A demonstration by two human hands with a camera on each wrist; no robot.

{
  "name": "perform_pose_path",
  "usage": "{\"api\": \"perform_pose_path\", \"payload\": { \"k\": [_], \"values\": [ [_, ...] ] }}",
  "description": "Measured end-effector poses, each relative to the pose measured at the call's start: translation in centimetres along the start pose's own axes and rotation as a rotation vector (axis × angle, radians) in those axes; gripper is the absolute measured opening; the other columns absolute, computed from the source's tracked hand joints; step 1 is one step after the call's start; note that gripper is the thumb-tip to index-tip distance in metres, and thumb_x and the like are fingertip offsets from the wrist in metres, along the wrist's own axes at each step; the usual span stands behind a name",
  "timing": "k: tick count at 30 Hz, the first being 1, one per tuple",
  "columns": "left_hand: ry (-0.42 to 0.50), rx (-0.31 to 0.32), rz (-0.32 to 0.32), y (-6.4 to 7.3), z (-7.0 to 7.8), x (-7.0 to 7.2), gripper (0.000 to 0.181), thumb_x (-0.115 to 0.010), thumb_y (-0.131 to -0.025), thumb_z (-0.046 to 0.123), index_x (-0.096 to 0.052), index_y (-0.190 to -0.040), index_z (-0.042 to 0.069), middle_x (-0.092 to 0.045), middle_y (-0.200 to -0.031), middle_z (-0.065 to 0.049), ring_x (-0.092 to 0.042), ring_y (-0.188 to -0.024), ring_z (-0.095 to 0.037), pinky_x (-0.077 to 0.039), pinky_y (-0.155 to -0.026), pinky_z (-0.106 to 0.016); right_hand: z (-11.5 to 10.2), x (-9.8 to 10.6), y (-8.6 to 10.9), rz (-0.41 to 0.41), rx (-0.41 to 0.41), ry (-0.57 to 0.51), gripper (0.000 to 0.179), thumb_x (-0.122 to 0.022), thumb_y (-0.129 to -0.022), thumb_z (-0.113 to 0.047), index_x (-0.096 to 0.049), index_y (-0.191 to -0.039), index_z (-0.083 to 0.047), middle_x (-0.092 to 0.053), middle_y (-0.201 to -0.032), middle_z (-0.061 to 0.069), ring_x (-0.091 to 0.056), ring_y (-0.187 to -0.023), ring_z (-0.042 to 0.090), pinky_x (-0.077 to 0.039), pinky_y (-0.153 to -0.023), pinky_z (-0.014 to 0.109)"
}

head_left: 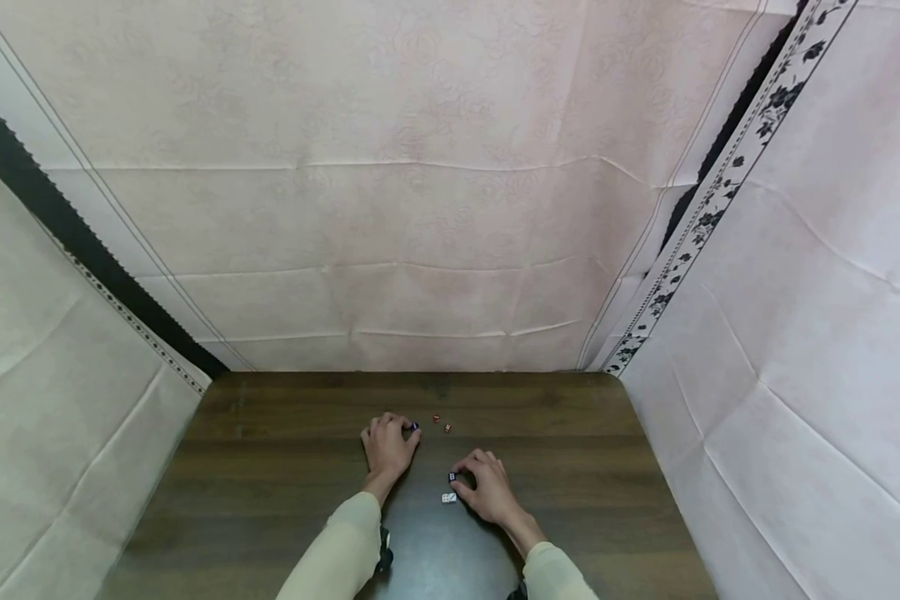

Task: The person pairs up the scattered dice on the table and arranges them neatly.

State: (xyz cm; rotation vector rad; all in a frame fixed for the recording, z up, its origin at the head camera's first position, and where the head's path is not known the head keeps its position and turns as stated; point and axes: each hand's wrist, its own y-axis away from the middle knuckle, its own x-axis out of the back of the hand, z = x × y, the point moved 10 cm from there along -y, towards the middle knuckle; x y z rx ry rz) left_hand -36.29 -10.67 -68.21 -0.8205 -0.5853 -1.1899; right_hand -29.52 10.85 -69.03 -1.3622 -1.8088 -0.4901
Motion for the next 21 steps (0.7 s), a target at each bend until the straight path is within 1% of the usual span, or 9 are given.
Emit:
{"api": "perform_pose_path", "payload": {
  "k": [3,7,10,12,15,17,19,21],
  "values": [
    [0.004,-0.006,0.003,0.1,0.0,0.0,0.019,-0.090,-0.098,0.027,-0.086,-0.104,0.010,-0.079,-0.123,-0.016,-0.067,-0.124,-0.045,-0.043,-0.114,-0.073,-0.1,0.0,0.0,-0.002,0.000,0.000,0.016,-0.086,-0.103,-0.026,-0.083,-0.119,-0.022,-0.071,-0.116,-0.005,-0.060,-0.107,0.015,-0.047,-0.097,0.042],
    [0.019,-0.029,0.012,0.2,0.1,0.1,0.018,-0.090,-0.097,0.025,-0.086,-0.103,0.009,-0.079,-0.122,-0.016,-0.068,-0.122,-0.045,-0.044,-0.114,-0.073,-0.1,0.1,0.1,0.000,-0.001,-0.001,0.016,-0.086,-0.103,-0.025,-0.083,-0.119,-0.021,-0.071,-0.116,-0.004,-0.059,-0.107,0.015,-0.047,-0.096,0.042],
    [0.039,-0.058,0.019,0.4,0.1,0.2,0.016,-0.091,-0.097,0.025,-0.086,-0.103,0.010,-0.080,-0.119,-0.015,-0.069,-0.120,-0.044,-0.045,-0.112,-0.072,-0.2,0.1,0.1,0.004,0.000,0.000,0.016,-0.086,-0.103,-0.025,-0.083,-0.118,-0.021,-0.071,-0.116,-0.005,-0.059,-0.107,0.015,-0.046,-0.096,0.041],
    [0.071,-0.077,0.013,0.5,0.2,0.3,0.016,-0.091,-0.097,0.024,-0.086,-0.104,0.010,-0.080,-0.118,-0.014,-0.070,-0.120,-0.043,-0.045,-0.113,-0.072,-0.2,0.2,0.1,0.007,-0.001,-0.001,0.016,-0.086,-0.103,-0.025,-0.083,-0.118,-0.021,-0.071,-0.115,-0.004,-0.059,-0.107,0.016,-0.046,-0.096,0.041],
    [0.116,-0.113,-0.007,0.9,0.4,0.5,0.015,-0.091,-0.098,0.023,-0.087,-0.106,0.011,-0.081,-0.117,-0.013,-0.072,-0.119,-0.041,-0.045,-0.114,-0.071,-0.2,0.2,0.1,0.005,-0.006,-0.005,0.016,-0.086,-0.103,-0.025,-0.083,-0.118,-0.021,-0.071,-0.115,-0.004,-0.059,-0.106,0.016,-0.045,-0.095,0.040],
    [0.149,-0.132,-0.032,1.2,0.7,0.7,0.015,-0.090,-0.098,0.022,-0.087,-0.108,0.011,-0.081,-0.118,-0.013,-0.073,-0.118,-0.040,-0.046,-0.115,-0.070,-0.2,0.2,0.1,0.004,-0.008,-0.008,0.016,-0.086,-0.103,-0.025,-0.083,-0.118,-0.021,-0.070,-0.115,-0.004,-0.059,-0.106,0.016,-0.045,-0.095,0.040],
    [0.166,-0.159,-0.050,1.7,1.1,1.1,0.014,-0.090,-0.098,0.020,-0.087,-0.109,0.011,-0.082,-0.118,-0.012,-0.074,-0.116,-0.039,-0.047,-0.113,-0.070,-0.1,0.1,0.1,0.002,-0.011,-0.012,0.016,-0.086,-0.103,-0.025,-0.083,-0.117,-0.021,-0.070,-0.114,-0.005,-0.059,-0.106,0.016,-0.045,-0.095,0.040],
    [0.185,-0.173,-0.074,2.2,1.5,1.3,0.014,-0.089,-0.098,0.019,-0.087,-0.110,0.011,-0.082,-0.119,-0.012,-0.075,-0.116,-0.038,-0.047,-0.112,-0.070,-0.1,0.1,0.1,0.002,-0.013,-0.016,0.015,-0.086,-0.103,-0.025,-0.083,-0.117,-0.021,-0.070,-0.114,-0.004,-0.059,-0.106,0.016,-0.045,-0.094,0.040]
  ]
}}
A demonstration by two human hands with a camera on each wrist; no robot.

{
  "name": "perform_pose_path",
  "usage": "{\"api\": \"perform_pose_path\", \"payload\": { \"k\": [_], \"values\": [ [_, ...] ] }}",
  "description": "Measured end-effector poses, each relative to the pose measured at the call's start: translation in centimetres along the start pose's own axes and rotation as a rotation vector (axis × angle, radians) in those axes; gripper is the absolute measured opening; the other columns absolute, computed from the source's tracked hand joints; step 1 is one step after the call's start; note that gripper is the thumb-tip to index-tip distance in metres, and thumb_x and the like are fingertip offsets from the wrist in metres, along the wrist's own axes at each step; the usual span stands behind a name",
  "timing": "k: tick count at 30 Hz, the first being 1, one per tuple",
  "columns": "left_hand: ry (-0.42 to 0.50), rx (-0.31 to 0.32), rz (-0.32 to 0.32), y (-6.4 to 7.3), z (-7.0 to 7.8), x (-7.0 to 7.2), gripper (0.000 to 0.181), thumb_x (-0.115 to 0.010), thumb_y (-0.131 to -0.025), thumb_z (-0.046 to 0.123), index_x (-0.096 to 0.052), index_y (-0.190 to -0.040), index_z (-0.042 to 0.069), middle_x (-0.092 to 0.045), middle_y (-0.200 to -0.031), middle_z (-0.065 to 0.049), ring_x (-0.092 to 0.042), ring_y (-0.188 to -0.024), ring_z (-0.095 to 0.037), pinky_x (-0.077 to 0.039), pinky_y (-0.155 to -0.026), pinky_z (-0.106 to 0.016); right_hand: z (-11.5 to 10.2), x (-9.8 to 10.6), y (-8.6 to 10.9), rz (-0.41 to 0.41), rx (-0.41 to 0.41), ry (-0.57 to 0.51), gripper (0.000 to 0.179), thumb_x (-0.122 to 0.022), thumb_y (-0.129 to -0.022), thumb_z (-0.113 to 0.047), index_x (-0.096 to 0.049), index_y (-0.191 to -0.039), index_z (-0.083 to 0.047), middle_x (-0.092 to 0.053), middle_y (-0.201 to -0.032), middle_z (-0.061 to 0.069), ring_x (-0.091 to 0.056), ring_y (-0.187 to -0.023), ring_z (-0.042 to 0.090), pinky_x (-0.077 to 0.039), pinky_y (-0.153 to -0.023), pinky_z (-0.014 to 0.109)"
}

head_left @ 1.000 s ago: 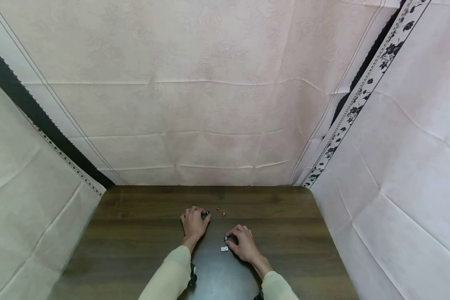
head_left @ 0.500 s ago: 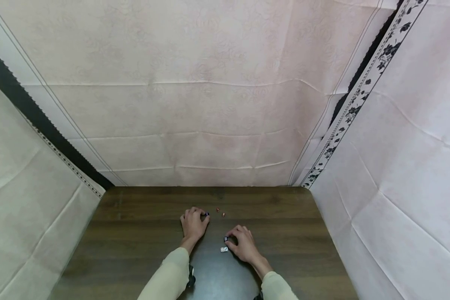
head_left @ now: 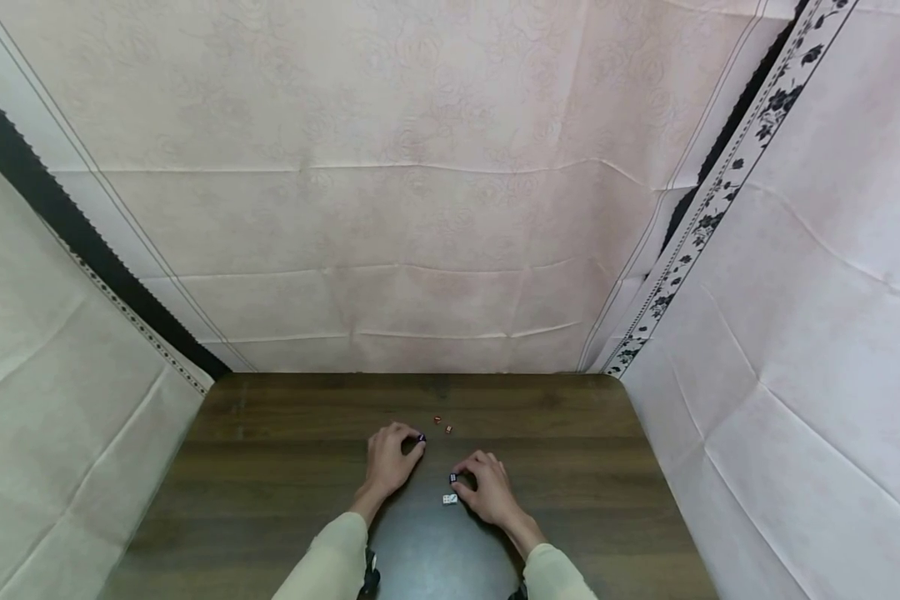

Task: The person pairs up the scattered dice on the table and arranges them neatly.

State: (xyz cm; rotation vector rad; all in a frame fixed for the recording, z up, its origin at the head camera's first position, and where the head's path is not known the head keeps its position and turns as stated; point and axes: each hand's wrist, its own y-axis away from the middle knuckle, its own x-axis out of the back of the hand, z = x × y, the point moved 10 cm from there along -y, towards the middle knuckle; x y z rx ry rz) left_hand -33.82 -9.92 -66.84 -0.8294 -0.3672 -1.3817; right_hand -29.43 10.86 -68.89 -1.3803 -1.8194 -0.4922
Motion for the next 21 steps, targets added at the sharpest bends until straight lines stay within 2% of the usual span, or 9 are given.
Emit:
{"api": "perform_pose_path", "payload": {
  "k": [8,14,21],
  "values": [
    [0.061,-0.027,-0.053,1.8,1.3,0.2,0.013,-0.089,-0.099,0.017,-0.087,-0.111,0.013,-0.081,-0.119,-0.010,-0.075,-0.114,-0.035,-0.049,-0.109,-0.066,0.1,-0.1,0.0,-0.001,-0.002,-0.010,0.017,-0.086,-0.102,-0.025,-0.083,-0.118,-0.021,-0.071,-0.114,-0.004,-0.058,-0.105,0.015,-0.044,-0.093,0.038],
    [0.037,-0.084,-0.071,3.0,2.2,-0.3,0.012,-0.090,-0.098,0.017,-0.087,-0.109,0.014,-0.081,-0.114,-0.006,-0.075,-0.111,-0.030,-0.050,-0.105,-0.063,0.0,0.1,0.0,0.004,-0.001,-0.007,0.016,-0.086,-0.102,-0.024,-0.083,-0.117,-0.021,-0.071,-0.114,-0.004,-0.058,-0.105,0.015,-0.043,-0.093,0.038],
    [-0.009,-0.157,-0.086,4.1,2.8,-1.5,0.009,-0.091,-0.097,0.021,-0.086,-0.104,0.020,-0.079,-0.110,0.001,-0.072,-0.109,-0.024,-0.048,-0.107,-0.061,0.0,0.0,-0.1,0.003,0.002,0.001,0.014,-0.086,-0.102,-0.025,-0.082,-0.116,-0.022,-0.071,-0.113,-0.004,-0.058,-0.104,0.015,-0.043,-0.093,0.038]
  ]
}}
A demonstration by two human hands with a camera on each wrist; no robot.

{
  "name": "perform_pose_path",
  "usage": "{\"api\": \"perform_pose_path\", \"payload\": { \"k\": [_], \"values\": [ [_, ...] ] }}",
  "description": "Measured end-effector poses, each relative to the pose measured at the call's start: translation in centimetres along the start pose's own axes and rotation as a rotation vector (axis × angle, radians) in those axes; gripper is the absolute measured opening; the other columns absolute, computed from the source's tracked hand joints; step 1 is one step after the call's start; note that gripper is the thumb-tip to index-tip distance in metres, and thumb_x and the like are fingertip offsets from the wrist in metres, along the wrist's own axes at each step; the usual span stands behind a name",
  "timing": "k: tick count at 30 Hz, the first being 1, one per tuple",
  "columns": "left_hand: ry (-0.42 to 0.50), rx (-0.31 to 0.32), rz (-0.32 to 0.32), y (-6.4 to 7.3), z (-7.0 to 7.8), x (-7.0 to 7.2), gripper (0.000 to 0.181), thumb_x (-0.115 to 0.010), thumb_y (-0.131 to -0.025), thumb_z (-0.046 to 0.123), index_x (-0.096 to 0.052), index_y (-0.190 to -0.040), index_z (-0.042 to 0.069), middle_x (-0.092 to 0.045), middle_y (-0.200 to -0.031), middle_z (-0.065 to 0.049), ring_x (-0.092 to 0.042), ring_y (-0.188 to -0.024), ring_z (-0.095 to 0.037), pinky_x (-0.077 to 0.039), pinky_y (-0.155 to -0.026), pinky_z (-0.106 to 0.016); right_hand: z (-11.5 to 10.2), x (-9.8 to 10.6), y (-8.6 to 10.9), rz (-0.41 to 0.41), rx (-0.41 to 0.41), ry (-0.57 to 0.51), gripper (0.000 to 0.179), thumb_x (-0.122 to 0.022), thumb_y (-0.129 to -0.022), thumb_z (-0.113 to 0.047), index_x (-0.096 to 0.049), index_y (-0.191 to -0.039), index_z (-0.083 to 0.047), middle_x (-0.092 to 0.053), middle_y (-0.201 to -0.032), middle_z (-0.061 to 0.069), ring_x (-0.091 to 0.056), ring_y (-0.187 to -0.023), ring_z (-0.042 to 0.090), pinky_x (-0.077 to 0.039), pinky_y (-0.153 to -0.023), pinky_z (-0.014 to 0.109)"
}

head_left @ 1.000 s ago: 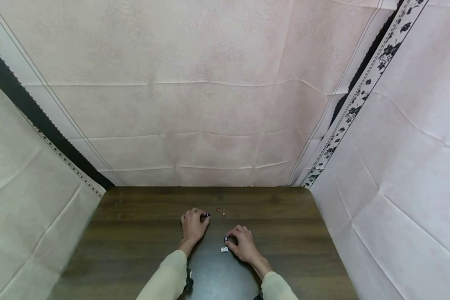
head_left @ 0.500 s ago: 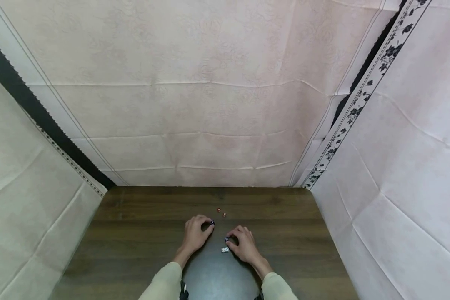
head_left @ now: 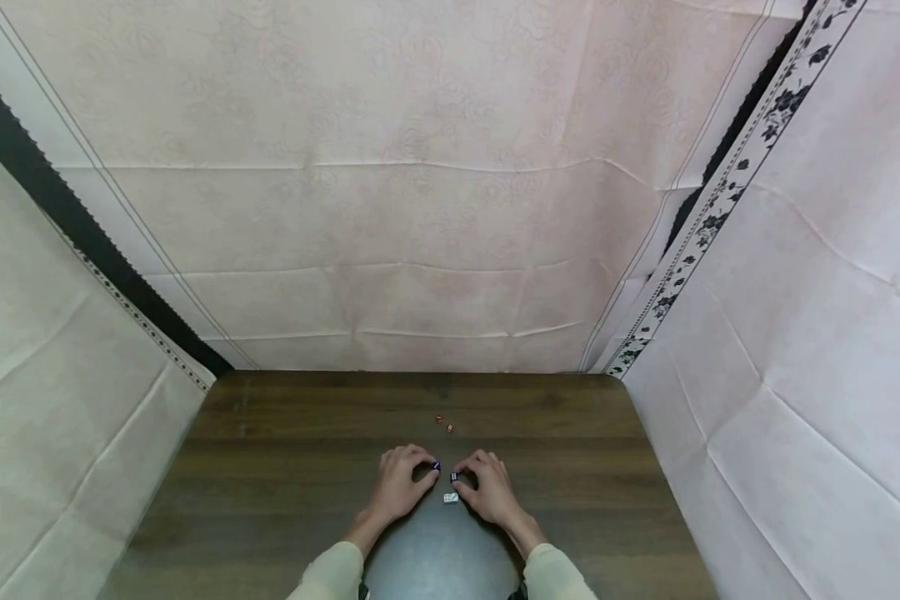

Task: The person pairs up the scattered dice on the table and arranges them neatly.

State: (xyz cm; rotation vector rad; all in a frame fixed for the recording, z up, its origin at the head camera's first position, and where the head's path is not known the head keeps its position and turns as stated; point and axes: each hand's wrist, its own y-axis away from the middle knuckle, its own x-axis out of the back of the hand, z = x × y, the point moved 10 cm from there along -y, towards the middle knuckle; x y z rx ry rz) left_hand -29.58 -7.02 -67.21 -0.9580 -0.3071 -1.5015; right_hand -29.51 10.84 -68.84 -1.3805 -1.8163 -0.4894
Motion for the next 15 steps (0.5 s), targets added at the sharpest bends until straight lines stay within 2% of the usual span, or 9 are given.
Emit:
{"api": "perform_pose_path", "payload": {
  "k": [5,15],
  "values": [
    [-0.034,-0.025,-0.011,0.3,0.4,-0.7,0.010,-0.092,-0.095,0.022,-0.086,-0.103,0.022,-0.080,-0.111,0.003,-0.070,-0.111,-0.023,-0.045,-0.108,-0.063,0.1,-0.1,-0.1,-0.002,-0.001,0.008,0.014,-0.086,-0.103,-0.025,-0.082,-0.116,-0.022,-0.071,-0.113,-0.004,-0.058,-0.104,0.015,-0.043,-0.093,0.039],
    [-0.043,-0.045,-0.059,0.6,0.8,-1.6,0.011,-0.094,-0.095,0.023,-0.087,-0.103,0.021,-0.080,-0.115,0.002,-0.069,-0.117,-0.028,-0.042,-0.109,-0.067,0.1,-0.1,0.0,-0.002,-0.001,0.005,0.013,-0.085,-0.103,-0.024,-0.082,-0.116,-0.022,-0.071,-0.113,-0.004,-0.057,-0.103,0.014,-0.043,-0.092,0.038]
  ]
}}
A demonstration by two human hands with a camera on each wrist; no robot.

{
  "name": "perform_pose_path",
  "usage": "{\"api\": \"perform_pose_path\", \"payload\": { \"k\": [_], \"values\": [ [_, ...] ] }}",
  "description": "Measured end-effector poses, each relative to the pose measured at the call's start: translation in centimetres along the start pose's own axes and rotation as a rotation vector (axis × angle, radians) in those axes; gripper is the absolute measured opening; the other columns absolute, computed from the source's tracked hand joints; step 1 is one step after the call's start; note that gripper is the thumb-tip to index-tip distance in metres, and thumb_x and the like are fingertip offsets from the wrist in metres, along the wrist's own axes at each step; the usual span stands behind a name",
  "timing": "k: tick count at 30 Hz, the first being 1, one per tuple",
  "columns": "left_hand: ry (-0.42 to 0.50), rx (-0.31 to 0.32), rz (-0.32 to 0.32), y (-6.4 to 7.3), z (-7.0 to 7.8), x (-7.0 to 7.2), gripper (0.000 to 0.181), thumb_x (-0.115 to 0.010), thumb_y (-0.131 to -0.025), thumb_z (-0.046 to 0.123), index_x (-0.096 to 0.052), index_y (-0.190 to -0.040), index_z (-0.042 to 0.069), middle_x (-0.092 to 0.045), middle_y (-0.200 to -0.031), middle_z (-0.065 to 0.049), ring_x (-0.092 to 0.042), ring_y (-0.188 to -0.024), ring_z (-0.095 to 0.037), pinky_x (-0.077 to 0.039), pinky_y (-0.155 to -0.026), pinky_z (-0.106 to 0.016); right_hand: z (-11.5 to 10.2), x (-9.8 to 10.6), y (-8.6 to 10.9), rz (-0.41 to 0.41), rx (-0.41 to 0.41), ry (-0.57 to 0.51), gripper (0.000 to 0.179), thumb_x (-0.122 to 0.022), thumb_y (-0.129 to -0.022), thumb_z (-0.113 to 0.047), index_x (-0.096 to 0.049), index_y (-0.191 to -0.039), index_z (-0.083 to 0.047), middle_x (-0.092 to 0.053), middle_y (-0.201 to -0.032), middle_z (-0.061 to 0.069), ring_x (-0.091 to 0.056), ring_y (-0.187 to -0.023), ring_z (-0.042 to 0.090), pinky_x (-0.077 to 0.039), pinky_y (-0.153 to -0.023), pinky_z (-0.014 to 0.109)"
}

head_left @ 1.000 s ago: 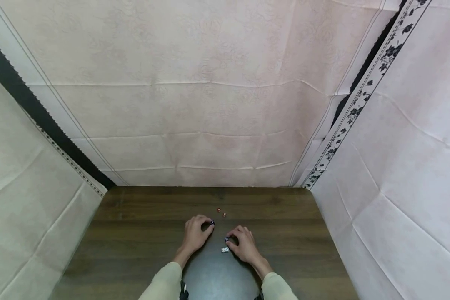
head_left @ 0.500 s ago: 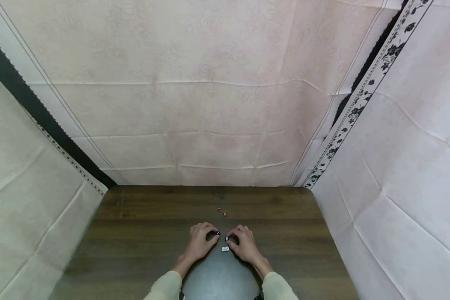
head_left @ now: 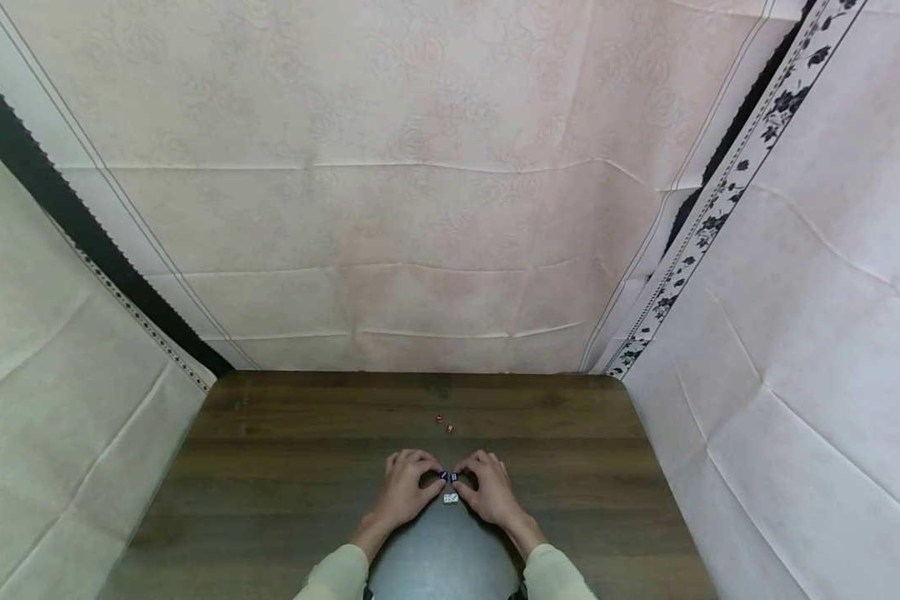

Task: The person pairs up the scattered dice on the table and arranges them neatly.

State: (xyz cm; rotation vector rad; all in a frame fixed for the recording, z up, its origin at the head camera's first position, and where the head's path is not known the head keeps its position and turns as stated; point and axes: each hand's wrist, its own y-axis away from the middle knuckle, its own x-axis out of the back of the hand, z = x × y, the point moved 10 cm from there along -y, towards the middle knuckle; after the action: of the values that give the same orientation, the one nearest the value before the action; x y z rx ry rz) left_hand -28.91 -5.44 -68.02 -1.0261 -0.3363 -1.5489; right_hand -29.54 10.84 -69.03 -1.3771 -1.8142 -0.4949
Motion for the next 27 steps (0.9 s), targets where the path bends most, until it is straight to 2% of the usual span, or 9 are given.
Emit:
{"api": "perform_pose_path", "payload": {
  "k": [11,22,27],
  "values": [
    [0.015,0.023,-0.035,-0.08,-0.09,-0.56,0.011,-0.093,-0.096,0.025,-0.088,-0.104,0.021,-0.080,-0.119,0.001,-0.067,-0.120,-0.029,-0.038,-0.112,-0.067,-0.11,0.06,0.05,0.013,0.013,0.012,0.014,-0.086,-0.102,-0.024,-0.082,-0.116,-0.022,-0.071,-0.114,-0.004,-0.058,-0.103,0.015,-0.043,-0.091,0.037],
    [0.009,-0.016,-0.002,0.01,0.17,-0.34,0.012,-0.096,-0.093,0.025,-0.088,-0.102,0.023,-0.079,-0.115,0.003,-0.066,-0.115,-0.026,-0.038,-0.104,-0.063,-0.16,0.02,0.01,0.007,0.010,0.005,0.013,-0.086,-0.103,-0.024,-0.082,-0.115,-0.023,-0.071,-0.114,-0.004,-0.058,-0.103,0.015,-0.042,-0.091,0.036],
    [0.026,0.004,-0.022,0.05,-0.04,-0.54,0.012,-0.094,-0.095,0.026,-0.089,-0.105,0.023,-0.079,-0.117,0.002,-0.065,-0.117,-0.027,-0.037,-0.107,-0.064,-0.04,-0.05,0.01,0.001,0.005,0.006,0.013,-0.086,-0.103,-0.025,-0.082,-0.116,-0.023,-0.071,-0.114,-0.005,-0.058,-0.104,0.015,-0.042,-0.092,0.037]
  ]
}}
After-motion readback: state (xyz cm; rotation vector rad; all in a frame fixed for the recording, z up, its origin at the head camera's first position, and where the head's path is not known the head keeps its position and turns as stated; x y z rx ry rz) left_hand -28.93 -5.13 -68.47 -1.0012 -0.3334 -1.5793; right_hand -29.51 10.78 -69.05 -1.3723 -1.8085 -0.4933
